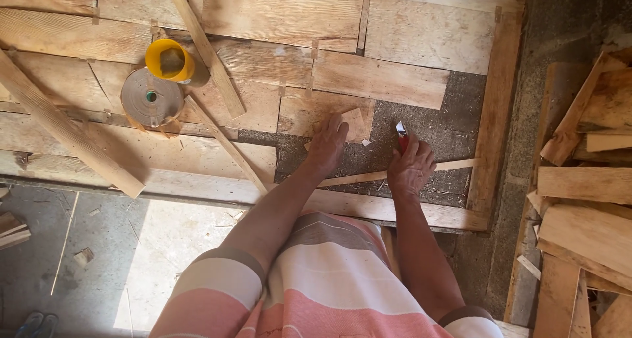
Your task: Repairing or patching gaps in a wooden surface by cutting and fitting small wood scraps.
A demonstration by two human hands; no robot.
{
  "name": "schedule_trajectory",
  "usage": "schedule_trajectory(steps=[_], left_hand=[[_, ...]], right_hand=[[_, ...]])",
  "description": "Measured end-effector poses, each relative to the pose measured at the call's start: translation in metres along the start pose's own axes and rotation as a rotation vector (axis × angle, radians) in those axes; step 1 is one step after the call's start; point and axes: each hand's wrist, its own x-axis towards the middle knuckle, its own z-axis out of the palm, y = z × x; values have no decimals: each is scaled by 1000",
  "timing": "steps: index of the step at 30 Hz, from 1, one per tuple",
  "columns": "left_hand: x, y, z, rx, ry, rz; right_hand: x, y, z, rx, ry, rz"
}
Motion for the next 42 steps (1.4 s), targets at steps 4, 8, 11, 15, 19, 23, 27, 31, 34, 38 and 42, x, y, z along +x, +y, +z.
schedule_trajectory(steps=[4, 8, 11, 15, 19, 23, 27, 31, 34, 38, 42], left_hand=[[-1, -3, -3, 18, 34, -15], [-2, -4, -2, -30, -47, -67], [-2, -1, -10, -44, -5, -41], [-7, 0, -13, -87, 55, -2], [-15, -4, -12, -118, 93, 15], [-19, -2, -23, -138, 34, -12], [-27, 5, -32, -210, -49, -3], [-23, 19, -46, -199, -118, 33], [-11, 21, -39, -216, -110, 3], [21, 18, -20, -627, 109, -283], [55, 9, -13, -850, 247, -474]], right_hand=[[5, -10, 16, 30, 72, -97], [16, -37, 17, 353, 8, -223], [32, -56, 17, 535, -93, -161], [55, -55, 48, 805, -401, 12], [64, -45, 65, 1079, -527, 33], [66, -49, 48, 1495, -769, 428], [66, -47, 39, 1484, -619, 451], [72, -46, 34, 1338, -493, 311], [71, -60, -5, 1132, -548, 174], [79, -65, -9, 942, -610, -5], [92, -66, 9, 1010, -561, -93]])
